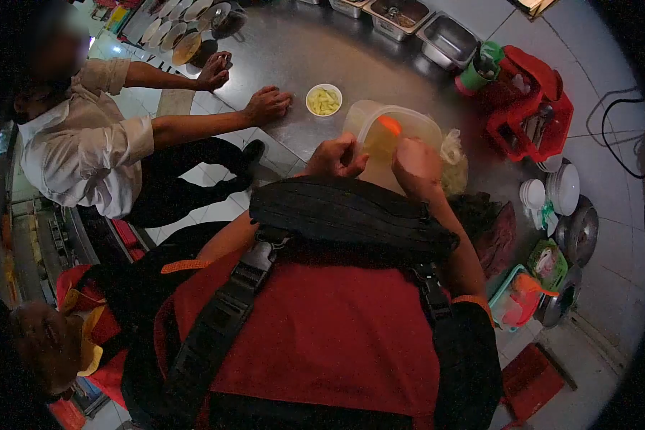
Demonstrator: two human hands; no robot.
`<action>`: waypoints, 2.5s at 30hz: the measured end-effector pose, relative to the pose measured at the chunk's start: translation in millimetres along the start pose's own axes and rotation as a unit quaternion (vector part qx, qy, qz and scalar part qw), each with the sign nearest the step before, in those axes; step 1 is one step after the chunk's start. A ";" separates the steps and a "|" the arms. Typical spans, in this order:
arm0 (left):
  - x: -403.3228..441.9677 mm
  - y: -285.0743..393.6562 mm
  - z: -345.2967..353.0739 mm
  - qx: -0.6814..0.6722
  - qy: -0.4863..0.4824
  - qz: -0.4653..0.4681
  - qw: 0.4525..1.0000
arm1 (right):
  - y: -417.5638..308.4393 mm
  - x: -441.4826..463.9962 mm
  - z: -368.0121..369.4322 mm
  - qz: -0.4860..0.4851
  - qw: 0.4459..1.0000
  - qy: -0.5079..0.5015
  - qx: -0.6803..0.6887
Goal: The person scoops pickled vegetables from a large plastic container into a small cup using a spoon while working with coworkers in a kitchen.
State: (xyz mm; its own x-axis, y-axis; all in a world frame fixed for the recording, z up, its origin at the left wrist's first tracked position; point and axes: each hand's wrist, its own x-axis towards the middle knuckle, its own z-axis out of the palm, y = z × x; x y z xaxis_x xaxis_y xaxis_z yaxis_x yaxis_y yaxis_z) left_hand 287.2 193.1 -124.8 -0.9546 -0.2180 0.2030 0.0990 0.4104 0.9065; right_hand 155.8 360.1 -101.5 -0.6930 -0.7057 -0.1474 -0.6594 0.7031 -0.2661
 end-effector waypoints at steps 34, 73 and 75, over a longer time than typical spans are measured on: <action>-1.8 2.8 0.0 0.020 0.021 -0.014 0.999 | -13.4 -7.1 -11.1 0.031 0.993 -0.093 0.064; 2.6 -12.0 8.2 0.048 0.052 0.071 0.995 | -1.0 -16.0 -9.2 -0.035 0.996 -0.079 0.031; 1.3 -9.8 8.8 0.052 0.049 0.063 0.996 | -1.6 -15.2 -8.4 -0.038 0.995 -0.074 0.048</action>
State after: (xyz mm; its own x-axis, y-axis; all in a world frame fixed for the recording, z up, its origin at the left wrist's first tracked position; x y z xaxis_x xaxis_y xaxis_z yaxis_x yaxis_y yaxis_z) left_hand 282.5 196.6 -136.7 -0.9042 -0.2424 0.3517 0.1815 0.5274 0.8300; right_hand 164.9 370.5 -90.8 -0.5861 -0.7671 -0.2608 -0.6726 0.6401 -0.3712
